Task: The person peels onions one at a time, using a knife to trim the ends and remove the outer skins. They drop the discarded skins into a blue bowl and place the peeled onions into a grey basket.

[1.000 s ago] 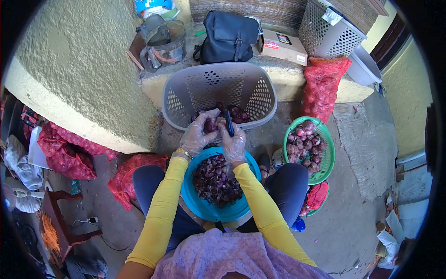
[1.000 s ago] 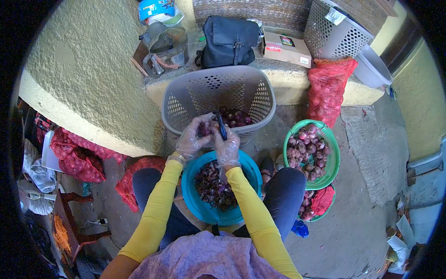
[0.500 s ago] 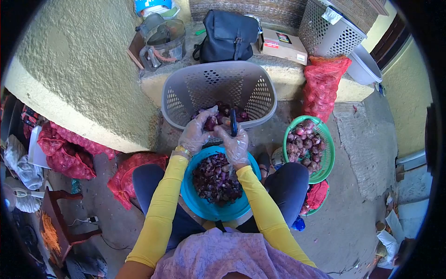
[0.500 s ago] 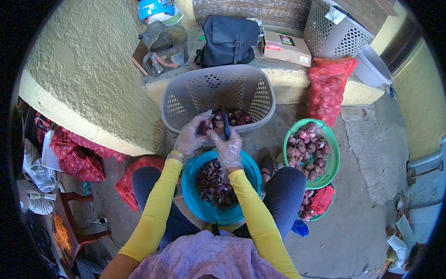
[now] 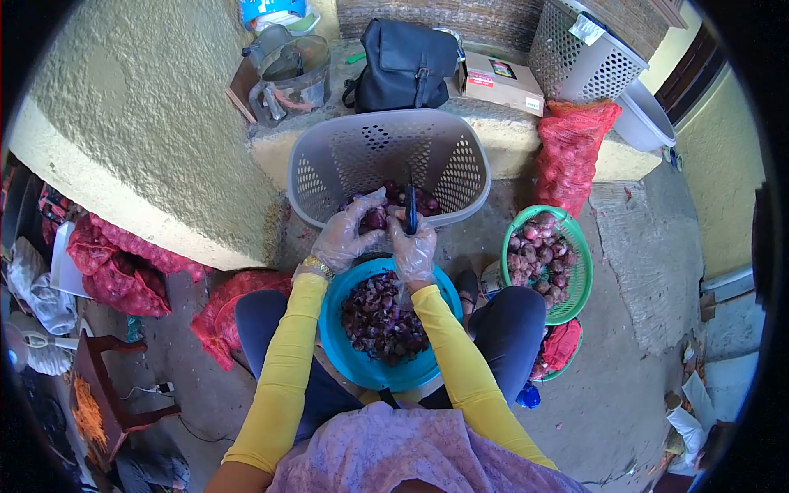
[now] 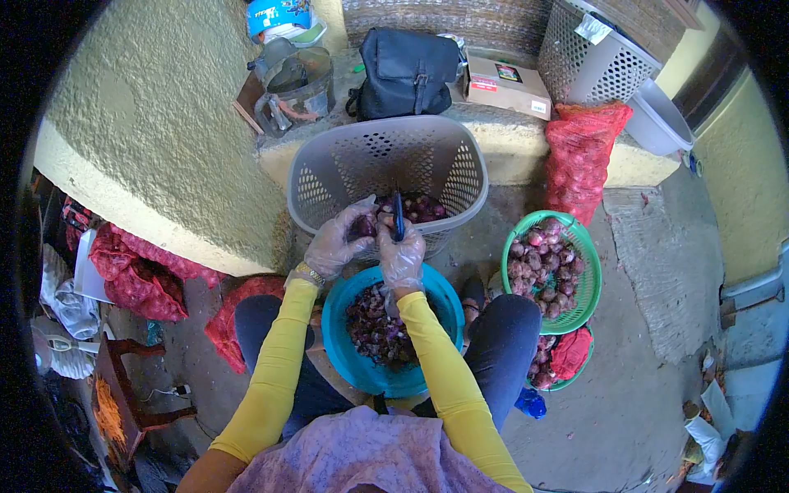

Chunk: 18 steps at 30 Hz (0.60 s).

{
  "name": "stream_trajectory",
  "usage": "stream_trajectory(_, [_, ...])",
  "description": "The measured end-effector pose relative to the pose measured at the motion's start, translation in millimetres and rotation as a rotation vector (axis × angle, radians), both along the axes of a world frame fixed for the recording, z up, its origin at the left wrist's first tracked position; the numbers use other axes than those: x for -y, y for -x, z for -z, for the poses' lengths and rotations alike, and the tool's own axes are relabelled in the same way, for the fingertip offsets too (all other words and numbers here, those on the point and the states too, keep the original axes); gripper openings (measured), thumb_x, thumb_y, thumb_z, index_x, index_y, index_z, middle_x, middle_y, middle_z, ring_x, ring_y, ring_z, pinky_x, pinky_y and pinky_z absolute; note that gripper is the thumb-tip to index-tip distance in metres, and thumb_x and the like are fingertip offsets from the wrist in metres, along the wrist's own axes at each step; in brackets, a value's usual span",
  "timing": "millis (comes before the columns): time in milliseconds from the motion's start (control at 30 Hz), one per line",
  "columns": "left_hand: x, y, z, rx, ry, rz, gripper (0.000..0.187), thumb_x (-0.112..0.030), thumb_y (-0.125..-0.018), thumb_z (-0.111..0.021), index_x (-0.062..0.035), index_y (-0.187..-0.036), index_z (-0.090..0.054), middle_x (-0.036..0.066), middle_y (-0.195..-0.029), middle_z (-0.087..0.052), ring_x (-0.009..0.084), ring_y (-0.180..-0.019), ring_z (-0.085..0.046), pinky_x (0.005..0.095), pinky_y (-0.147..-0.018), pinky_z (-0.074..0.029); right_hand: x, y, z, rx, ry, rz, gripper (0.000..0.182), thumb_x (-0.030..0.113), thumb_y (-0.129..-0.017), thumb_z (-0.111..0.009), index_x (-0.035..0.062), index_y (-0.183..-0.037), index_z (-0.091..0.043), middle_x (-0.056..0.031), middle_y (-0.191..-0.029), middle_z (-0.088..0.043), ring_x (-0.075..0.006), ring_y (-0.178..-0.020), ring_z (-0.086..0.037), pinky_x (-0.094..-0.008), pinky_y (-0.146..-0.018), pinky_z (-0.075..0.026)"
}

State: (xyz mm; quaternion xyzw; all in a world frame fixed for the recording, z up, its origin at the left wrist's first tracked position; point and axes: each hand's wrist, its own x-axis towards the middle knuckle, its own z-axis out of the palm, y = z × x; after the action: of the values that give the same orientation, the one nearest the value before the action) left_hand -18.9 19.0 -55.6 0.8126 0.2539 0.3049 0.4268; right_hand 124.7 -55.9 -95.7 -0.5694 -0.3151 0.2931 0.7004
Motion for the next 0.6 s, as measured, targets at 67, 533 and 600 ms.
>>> stream_trajectory(67, [2, 0, 0, -0.003, 0.004, 0.010, 0.070, -0.005, -0.087, -0.078, -0.0037, -0.149, -0.047, 0.017, -0.155, -0.052, 0.0288, -0.145, -0.047, 0.0396, -0.121, -0.036, -3, -3, 15, 0.017, -0.006, 0.034, 0.014, 0.005, -0.093, -0.074, 0.0004, -0.106, -0.072, -0.0021, -0.091, -0.071, -0.0108, -0.078, -0.062, -0.0288, -0.073, -0.052])
stream_trajectory(533, [-1, -6, 22, 0.176, 0.293, -0.033, 0.055, -0.013, -0.088, -0.079, -0.0031, -0.137, -0.055, 0.018, -0.149, -0.057, 0.0261, -0.138, -0.054, 0.0385, -0.118, -0.039, 71, 3, -13, 0.532, 0.200, -0.083, 0.031, 0.013, -0.105, -0.053, -0.0026, -0.132, -0.053, -0.0272, -0.082, -0.064, -0.0454, -0.073, -0.063, -0.0502, -0.070, -0.049])
stream_trajectory(600, [-1, -6, 21, 0.173, 0.268, -0.045, 0.055, -0.013, -0.089, -0.079, -0.0028, -0.137, -0.055, 0.017, -0.150, -0.056, 0.0259, -0.138, -0.054, 0.0385, -0.118, -0.039, 68, 3, -32, 0.442, 0.205, -0.139, 0.032, 0.016, -0.106, -0.053, -0.0017, -0.132, -0.053, -0.0248, -0.077, -0.062, -0.0420, -0.068, -0.062, -0.0504, -0.066, -0.047])
